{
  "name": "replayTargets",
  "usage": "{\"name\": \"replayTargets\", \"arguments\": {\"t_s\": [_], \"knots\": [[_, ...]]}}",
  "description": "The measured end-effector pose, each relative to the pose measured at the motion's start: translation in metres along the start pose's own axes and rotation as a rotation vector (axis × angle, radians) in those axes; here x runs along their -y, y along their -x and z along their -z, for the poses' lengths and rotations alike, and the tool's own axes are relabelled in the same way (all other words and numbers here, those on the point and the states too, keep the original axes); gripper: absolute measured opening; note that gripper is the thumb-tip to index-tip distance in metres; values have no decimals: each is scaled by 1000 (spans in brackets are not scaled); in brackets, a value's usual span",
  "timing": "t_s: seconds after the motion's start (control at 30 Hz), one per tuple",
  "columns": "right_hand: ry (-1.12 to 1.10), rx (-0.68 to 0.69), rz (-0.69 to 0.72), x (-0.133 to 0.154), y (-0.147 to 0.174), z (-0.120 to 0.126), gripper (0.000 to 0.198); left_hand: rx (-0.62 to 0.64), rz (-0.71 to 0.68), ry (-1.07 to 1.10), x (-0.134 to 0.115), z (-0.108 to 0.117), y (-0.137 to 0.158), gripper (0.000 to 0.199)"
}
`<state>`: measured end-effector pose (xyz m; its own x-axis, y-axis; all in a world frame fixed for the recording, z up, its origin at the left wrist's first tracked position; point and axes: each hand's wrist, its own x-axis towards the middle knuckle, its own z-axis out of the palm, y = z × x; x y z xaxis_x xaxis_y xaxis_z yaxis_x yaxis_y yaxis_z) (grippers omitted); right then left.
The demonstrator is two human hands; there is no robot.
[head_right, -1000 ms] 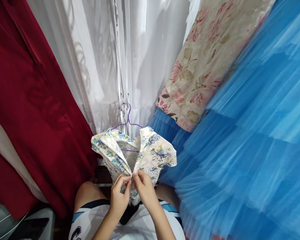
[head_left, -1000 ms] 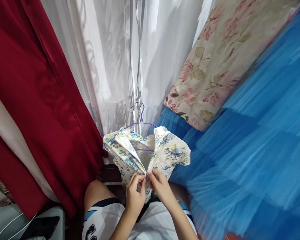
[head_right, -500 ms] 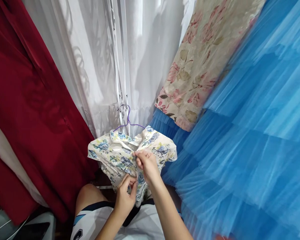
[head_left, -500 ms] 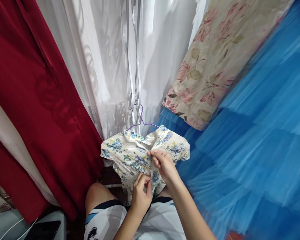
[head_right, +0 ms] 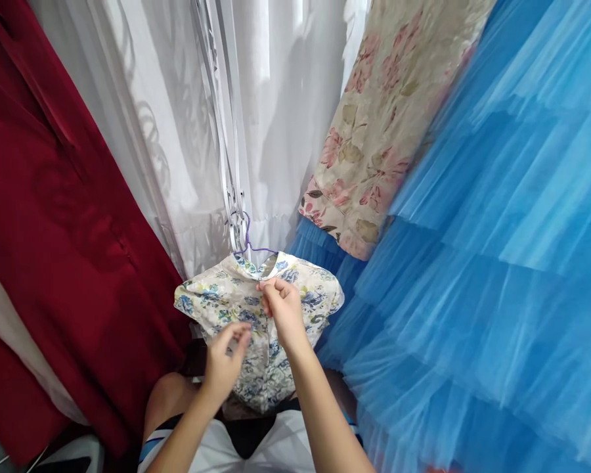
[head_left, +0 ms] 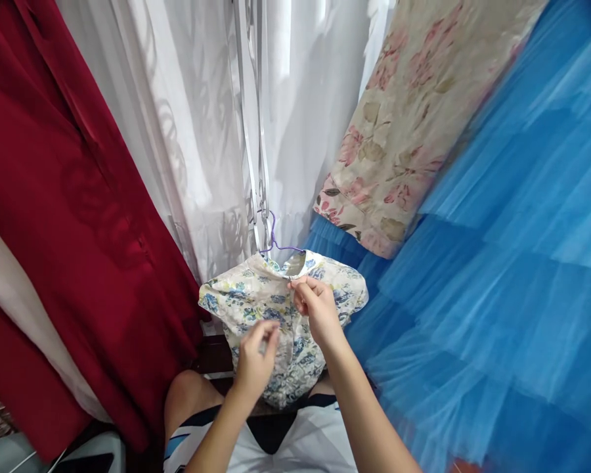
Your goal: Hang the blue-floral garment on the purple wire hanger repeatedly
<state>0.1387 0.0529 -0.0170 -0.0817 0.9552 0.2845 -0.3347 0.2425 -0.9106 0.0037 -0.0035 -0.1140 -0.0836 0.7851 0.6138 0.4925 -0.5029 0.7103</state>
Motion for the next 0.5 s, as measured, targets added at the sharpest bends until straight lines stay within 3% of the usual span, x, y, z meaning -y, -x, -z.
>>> {"name": "replayTargets", "arguments": {"t_s": [0.07, 0.23, 0.5], "knots": [[46, 18, 24, 3, 3, -1, 16, -85, -90, -30, -17, 19, -37, 28], [104, 59, 67, 3, 2, 0, 20, 93, -277, -84, -48, 35, -100, 21], [111, 21, 127, -27, -8, -3, 25, -52, -297, -143, -54, 27, -102, 14]]}}
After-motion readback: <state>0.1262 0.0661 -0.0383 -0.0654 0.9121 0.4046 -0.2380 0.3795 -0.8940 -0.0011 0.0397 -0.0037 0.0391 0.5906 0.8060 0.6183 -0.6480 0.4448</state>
